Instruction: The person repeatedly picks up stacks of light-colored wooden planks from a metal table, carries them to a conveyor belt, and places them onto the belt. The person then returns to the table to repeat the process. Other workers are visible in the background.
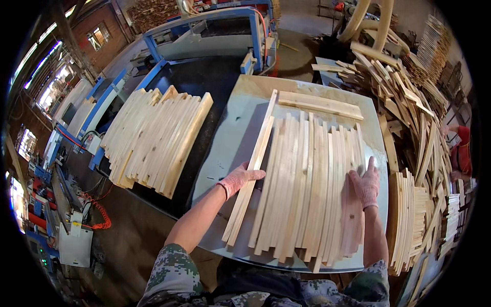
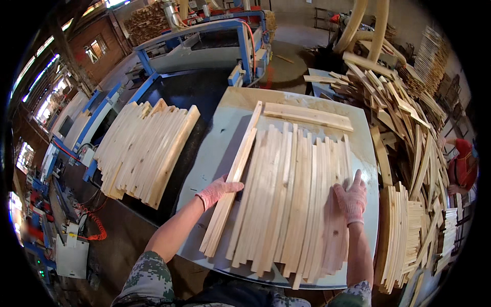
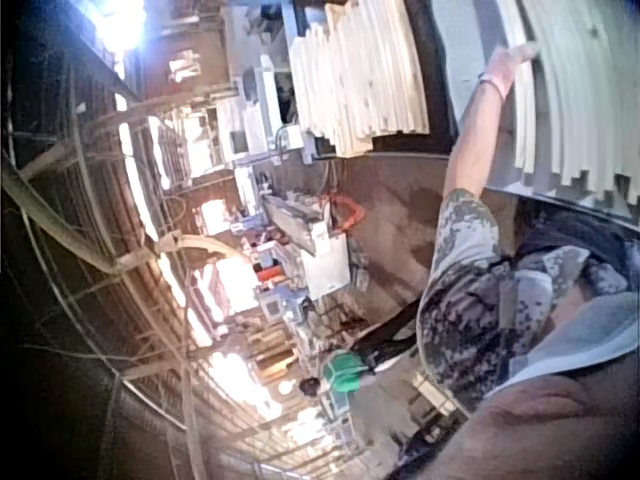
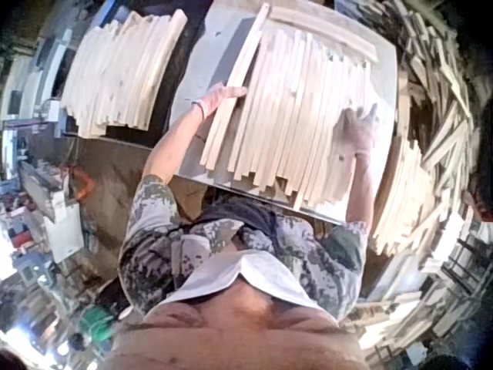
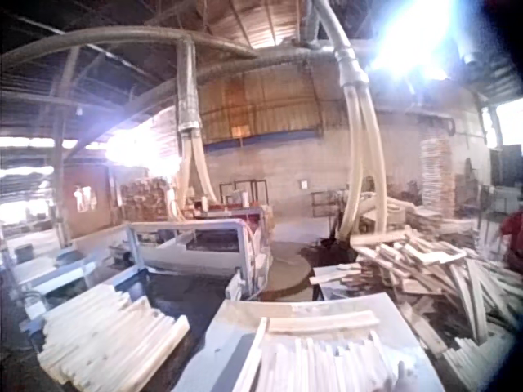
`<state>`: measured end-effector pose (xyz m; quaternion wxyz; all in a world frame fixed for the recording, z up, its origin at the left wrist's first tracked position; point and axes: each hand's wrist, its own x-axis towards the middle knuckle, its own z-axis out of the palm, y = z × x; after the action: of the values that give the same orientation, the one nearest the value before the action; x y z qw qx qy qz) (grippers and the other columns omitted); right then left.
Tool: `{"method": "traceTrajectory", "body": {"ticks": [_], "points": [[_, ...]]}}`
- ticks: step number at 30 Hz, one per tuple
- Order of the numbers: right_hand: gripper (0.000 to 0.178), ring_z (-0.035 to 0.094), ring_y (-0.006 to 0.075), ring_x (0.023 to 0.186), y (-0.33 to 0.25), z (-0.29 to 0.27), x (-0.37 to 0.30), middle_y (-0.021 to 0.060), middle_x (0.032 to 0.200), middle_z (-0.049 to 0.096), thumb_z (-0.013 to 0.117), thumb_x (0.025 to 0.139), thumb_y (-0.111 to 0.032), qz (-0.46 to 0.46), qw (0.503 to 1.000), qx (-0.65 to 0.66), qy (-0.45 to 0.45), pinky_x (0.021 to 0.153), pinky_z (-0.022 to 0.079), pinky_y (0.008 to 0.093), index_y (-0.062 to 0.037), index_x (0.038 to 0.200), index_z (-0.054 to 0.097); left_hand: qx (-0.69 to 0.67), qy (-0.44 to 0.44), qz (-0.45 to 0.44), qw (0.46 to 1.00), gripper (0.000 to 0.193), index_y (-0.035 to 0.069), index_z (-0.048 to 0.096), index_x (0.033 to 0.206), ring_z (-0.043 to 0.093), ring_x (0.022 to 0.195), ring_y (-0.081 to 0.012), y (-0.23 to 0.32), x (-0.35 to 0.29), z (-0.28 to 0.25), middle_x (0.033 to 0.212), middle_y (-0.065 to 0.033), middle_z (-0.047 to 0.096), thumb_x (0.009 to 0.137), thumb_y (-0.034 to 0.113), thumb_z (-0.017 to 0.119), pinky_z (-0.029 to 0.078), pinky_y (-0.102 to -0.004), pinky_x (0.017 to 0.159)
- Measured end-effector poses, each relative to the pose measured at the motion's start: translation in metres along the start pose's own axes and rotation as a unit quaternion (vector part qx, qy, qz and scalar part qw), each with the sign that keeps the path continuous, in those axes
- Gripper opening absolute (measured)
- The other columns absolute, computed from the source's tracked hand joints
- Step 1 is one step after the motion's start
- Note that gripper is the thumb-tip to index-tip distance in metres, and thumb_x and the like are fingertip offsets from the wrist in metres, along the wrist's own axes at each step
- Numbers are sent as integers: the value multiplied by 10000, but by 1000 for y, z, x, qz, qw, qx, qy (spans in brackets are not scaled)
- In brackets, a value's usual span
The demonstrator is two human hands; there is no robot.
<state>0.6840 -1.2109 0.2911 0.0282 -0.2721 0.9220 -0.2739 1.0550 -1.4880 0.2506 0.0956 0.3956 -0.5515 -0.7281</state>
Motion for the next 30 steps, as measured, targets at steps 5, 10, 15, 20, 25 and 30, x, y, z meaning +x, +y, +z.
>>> {"method": "traceTrajectory", "body": {"ticks": [5, 10, 15, 20, 25, 30], "points": [[749, 665, 192, 1181, -151, 17, -77, 157, 1380, 669, 798, 991, -222, -86, 876, 439, -180, 990, 558, 332, 12, 1610, 445, -40, 19, 15, 999, 917, 85, 476, 1557, 658, 963, -172, 8, -33, -51, 1178, -54, 654, 809, 318, 952, 608, -364, 751], [888, 681, 200, 1101, -314, 91, -151, 131, 1221, 714, 710, 1022, -491, -57, 868, 266, -417, 880, 594, 339, 56, 1632, 369, -69, 28, 90, 993, 995, 51, 400, 1592, 657, 1142, -227, 17, -50, -111, 1342, -114, 652, 780, 212, 951, 546, -359, 987], [607, 691, 198, 814, -399, 216, -175, 118, 961, 750, 708, 965, -487, 44, 862, 327, -383, 741, 588, 366, 78, 1187, 720, 273, 59, 54, 959, 936, -13, 480, 1483, 671, 1256, -330, 20, -53, -157, 1369, -236, 671, 754, 377, 918, 530, -394, 1074], [626, 759, 331, 854, -426, 271, -173, 268, 885, 765, 664, 880, -532, 22, 949, 173, -262, 801, 571, 439, 79, 951, 782, 493, -50, 136, 858, 876, -4, 530, 1495, 494, 1463, -384, 51, -147, -198, 1560, -259, 519, 840, 534, 750, 407, -433, 1228], [752, 718, 364, 1124, -480, 338, -163, 264, 1293, 710, 556, 987, -619, -46, 946, 176, -268, 944, 571, 472, 6, 1400, 613, 538, 119, 331, 766, 818, 68, 547, 1517, 445, 1499, -383, 33, -168, -251, 1600, -198, 494, 850, 484, 776, 352, -519, 1245], [739, 629, 439, 1306, -490, 282, -189, 264, 1295, 704, 527, 1051, -572, 9, 858, 312, -409, 1104, 482, 480, 12, 1503, 496, 619, 124, 228, 741, 856, 119, 508, 1566, 366, 1548, -415, 25, -159, -277, 1675, -198, 401, 850, 495, 790, 277, -531, 1285]]}}
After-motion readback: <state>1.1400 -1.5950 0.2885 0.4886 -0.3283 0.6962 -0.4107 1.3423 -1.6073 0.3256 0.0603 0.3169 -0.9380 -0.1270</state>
